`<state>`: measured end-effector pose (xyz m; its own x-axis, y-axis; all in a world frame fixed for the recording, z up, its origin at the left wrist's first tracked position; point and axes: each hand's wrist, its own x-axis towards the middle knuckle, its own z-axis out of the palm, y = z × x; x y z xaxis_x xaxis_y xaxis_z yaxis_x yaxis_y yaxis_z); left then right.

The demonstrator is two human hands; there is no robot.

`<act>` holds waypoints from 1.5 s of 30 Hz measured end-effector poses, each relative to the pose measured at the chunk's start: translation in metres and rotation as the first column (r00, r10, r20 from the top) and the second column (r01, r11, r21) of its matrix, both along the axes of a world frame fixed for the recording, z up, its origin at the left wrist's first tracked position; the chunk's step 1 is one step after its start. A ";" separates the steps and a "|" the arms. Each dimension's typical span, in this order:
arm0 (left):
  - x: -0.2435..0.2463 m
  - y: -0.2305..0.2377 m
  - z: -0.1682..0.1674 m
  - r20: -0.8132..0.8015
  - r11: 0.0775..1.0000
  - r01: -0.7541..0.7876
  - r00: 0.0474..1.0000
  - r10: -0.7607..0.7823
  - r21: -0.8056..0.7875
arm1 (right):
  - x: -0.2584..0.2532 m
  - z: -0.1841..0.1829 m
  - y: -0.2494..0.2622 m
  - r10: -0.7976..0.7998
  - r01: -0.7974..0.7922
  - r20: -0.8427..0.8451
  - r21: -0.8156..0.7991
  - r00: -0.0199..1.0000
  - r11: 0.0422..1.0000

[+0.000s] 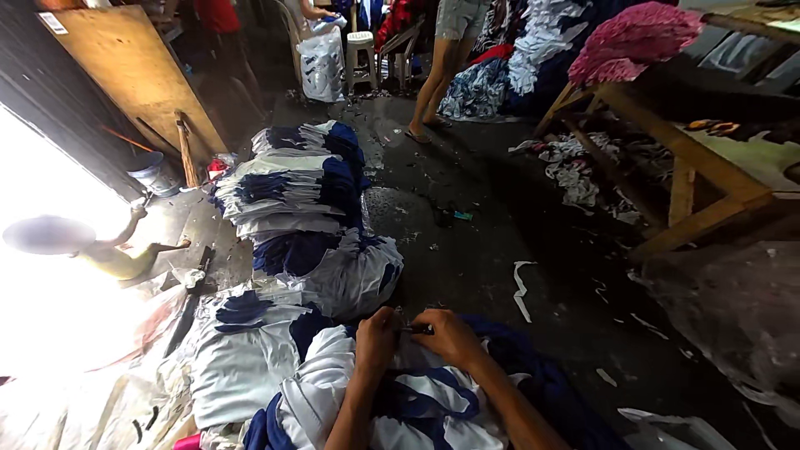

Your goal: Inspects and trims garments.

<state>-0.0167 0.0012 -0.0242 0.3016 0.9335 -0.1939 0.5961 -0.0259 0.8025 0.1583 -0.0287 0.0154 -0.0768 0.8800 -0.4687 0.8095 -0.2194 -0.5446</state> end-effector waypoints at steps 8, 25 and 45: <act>0.000 -0.005 -0.001 0.031 1.000 -0.023 0.999 0.023 0.007 | 0.001 0.006 -0.011 -0.185 0.188 -0.045 0.093 0.982 0.978; -0.001 -0.015 0.008 0.085 0.990 -0.128 0.989 0.122 0.066 | 0.005 0.018 -0.028 -0.262 0.266 -0.045 0.112 0.964 0.957; 0.014 -0.030 0.008 0.531 0.915 0.142 0.842 0.089 -0.378 | 0.015 0.022 -0.049 -0.183 0.204 -0.114 0.223 0.977 0.953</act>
<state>-0.0022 -0.0284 -0.0163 0.4873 0.8047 -0.3392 0.0813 0.3449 0.9351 0.1737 -0.0780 0.0371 0.0727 0.9658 -0.2490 0.7086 -0.2258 -0.6686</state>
